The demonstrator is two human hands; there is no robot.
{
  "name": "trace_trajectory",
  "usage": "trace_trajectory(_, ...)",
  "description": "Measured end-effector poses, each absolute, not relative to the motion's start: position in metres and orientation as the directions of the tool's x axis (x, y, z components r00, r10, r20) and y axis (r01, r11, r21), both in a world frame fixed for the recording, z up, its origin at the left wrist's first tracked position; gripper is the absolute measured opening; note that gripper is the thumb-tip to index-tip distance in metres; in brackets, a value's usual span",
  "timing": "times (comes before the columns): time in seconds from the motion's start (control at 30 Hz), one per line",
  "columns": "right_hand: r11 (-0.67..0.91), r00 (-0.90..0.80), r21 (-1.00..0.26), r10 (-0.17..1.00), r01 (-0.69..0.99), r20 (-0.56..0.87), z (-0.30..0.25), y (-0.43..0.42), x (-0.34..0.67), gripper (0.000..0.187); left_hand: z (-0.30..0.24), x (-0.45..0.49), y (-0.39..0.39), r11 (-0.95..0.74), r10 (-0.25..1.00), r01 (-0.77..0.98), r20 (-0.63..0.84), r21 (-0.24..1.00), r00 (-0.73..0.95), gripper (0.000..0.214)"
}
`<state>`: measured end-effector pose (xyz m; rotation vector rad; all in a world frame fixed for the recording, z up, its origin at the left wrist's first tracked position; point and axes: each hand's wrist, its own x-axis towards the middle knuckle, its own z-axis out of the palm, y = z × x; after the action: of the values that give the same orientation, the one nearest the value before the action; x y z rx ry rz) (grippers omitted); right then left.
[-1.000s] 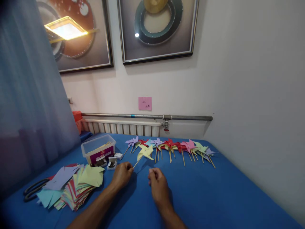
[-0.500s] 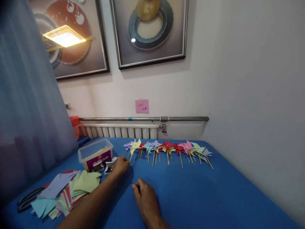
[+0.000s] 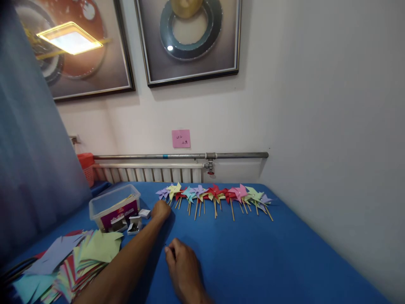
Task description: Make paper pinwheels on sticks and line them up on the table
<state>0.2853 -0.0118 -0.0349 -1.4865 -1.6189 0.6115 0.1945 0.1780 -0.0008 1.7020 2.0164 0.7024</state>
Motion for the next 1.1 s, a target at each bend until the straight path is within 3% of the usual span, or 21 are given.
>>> trace_trajectory(0.13,0.176,0.082,-0.85,0.965,0.497,0.248,-0.034,-0.009,0.288,0.026,0.001,0.191,0.175,0.107,0.988,0.763,0.014,0.637,-0.151,0.018)
trace_trajectory(0.33,0.118,0.248,-0.946,0.948,0.302,0.198,-0.034,-0.002,0.296,0.032,-0.003,0.165,0.144,-0.026,1.0,0.746,0.025,0.665,0.013,0.011)
trace_trajectory(0.5,0.126,0.204,-0.946,0.96,0.299,0.193,-0.035,-0.001,0.297,0.033,-0.01,0.138,0.094,-0.134,0.988,0.746,0.031,0.652,0.151,0.012)
trace_trajectory(0.63,0.141,0.181,-0.928,0.96,0.345,0.213,-0.038,0.0,0.297,0.035,-0.01,0.13,0.06,-0.304,0.95,0.843,0.07,0.444,0.306,0.022)
trace_trajectory(0.77,0.141,0.18,-0.916,0.958,0.375,0.221,-0.042,0.003,0.298,0.037,-0.002,0.13,0.049,-0.353,0.933,0.89,0.037,0.288,0.358,0.026)
trace_trajectory(1.1,0.114,0.176,-0.934,0.968,0.337,0.182,-0.043,0.005,0.299,0.035,0.023,0.082,0.034,-0.174,0.973,0.977,0.173,0.124,0.151,0.036)
